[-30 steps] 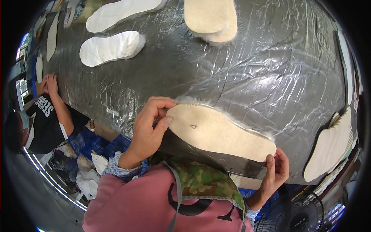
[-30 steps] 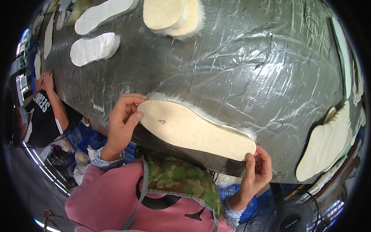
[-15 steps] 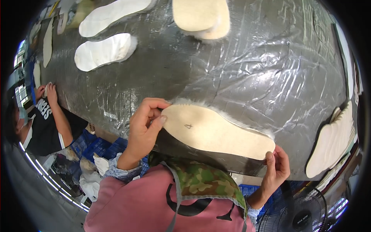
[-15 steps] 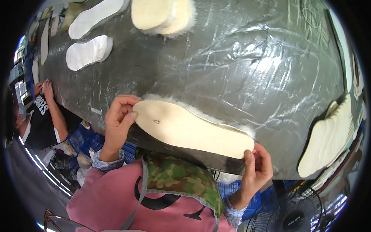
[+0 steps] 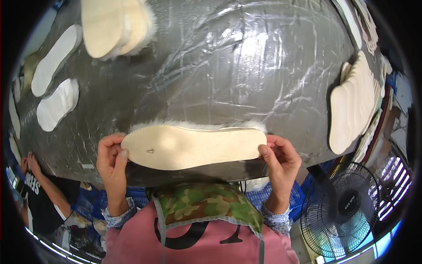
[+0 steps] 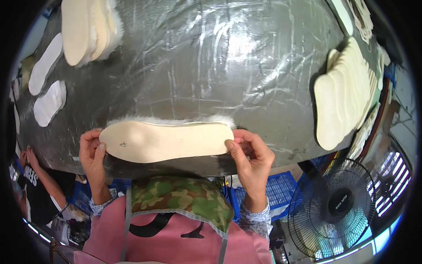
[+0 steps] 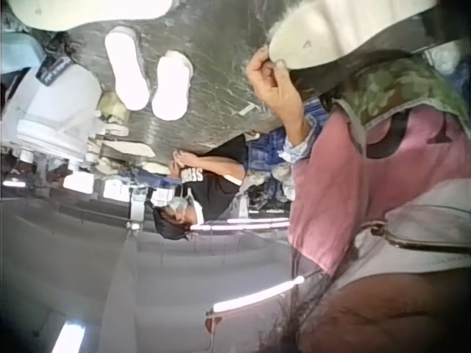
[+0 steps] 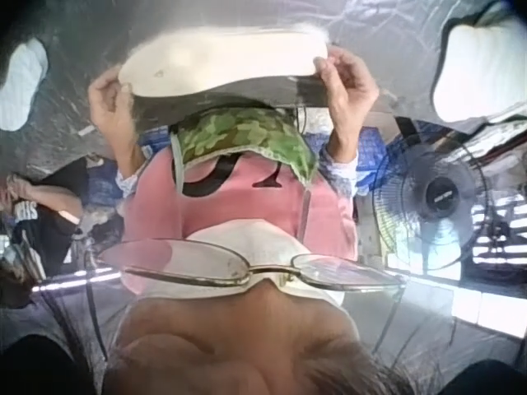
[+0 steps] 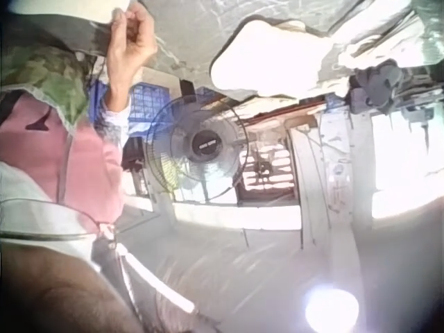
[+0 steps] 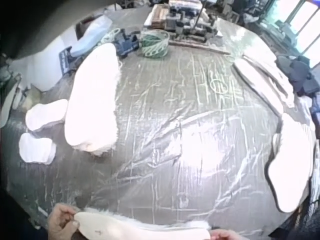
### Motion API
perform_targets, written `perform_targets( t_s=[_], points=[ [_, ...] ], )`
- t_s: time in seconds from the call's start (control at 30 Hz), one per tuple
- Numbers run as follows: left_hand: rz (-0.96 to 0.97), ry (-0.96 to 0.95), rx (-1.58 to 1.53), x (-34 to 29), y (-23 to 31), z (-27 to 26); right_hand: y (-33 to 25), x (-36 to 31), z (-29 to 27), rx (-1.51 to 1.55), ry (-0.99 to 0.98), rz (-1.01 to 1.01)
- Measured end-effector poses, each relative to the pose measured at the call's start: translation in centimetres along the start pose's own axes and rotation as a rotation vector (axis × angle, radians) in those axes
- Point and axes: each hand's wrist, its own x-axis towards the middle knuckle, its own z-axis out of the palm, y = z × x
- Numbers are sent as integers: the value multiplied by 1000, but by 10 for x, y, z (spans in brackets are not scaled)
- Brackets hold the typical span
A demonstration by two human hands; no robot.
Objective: Attaching fluffy linings to shoe insoles and stacking them in a workshop environment.
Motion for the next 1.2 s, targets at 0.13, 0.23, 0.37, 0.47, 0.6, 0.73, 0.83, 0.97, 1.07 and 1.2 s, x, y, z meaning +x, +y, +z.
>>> perform_targets(
  t_s=[0.13, 0.23, 0.37, 0.47, 0.6, 0.73, 0.83, 0.97, 1.07, 1.2],
  points=[
    [10, 15, 17, -1, 0, 0, 2, 3, 0, 8, -8, 35],
    [30, -5, 13, 0, -1, 0, 0, 5, -1, -1, -14, 46],
    [25, -1, 34, 0, -3, 0, 0, 6, -1, 15, 3, 72],
    [51, -16, 50, 1, -5, -2, 2, 9, -2, -40, 0, 65],
    [42, 14, 59, -3, -2, -6, 7, 11, 3, -83, -13, 17],
    [65, 17, 86, 1, 5, 4, -1, 14, 2, -282, 87, -81],
    [89, 10, 116, 1, 6, 5, -18, 7, 18, -563, 141, -405],
    [104, 29, 119, 0, 7, 5, -35, 3, 56, -721, -334, -905],
    [108, 39, 151, 0, 9, 3, -27, 3, 83, -796, -549, -897],
    [173, -31, 243, 1, 10, -1, -14, 12, 93, -886, -555, -885]
  ],
)
